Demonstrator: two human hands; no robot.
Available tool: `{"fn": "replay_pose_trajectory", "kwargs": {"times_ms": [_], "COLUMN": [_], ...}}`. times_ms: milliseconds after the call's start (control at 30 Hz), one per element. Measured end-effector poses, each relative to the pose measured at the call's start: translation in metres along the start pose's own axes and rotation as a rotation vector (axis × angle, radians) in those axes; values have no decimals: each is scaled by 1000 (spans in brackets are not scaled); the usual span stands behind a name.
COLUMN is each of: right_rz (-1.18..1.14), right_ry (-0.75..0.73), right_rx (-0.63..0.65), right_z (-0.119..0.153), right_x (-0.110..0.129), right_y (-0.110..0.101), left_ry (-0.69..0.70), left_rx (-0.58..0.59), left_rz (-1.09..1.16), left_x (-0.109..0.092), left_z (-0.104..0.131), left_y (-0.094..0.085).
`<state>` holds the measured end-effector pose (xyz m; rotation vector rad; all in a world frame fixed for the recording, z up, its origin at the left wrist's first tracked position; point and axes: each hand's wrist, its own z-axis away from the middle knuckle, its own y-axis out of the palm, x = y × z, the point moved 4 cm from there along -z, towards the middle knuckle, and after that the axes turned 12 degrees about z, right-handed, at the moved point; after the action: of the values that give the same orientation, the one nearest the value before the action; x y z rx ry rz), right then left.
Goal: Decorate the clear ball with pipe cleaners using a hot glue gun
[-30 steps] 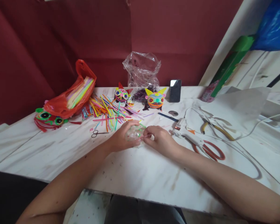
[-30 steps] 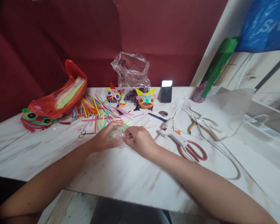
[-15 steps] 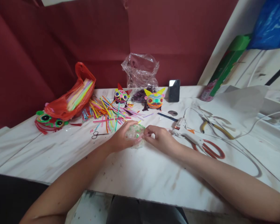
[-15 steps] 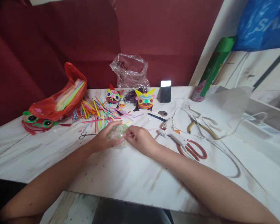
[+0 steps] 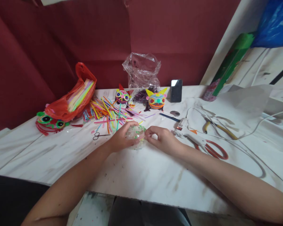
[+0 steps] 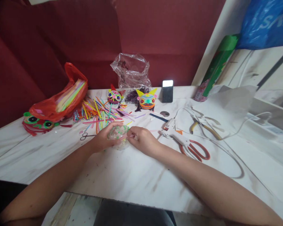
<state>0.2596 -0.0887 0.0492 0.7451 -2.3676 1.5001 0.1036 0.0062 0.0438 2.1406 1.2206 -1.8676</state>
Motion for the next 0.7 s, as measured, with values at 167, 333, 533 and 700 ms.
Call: {"fn": "replay_pose_trajectory", "kwargs": {"times_ms": [167, 333, 533, 700], "right_rz": [-41, -36, -14, 11], "right_ry": [38, 86, 98, 91], "right_rx": [3, 3, -11, -64], "right_z": [-1, -1, -1, 0], "right_x": [-2, -2, 2, 2], "right_y": [-1, 1, 5, 7], "left_ry": [22, 18, -1, -45], "left_rx": [18, 10, 31, -53], "left_rz": [-7, -8, -31, -53], "left_x": [-1, -3, -9, -6], "left_z": [0, 0, 0, 1], "left_y": [0, 1, 2, 2]}}
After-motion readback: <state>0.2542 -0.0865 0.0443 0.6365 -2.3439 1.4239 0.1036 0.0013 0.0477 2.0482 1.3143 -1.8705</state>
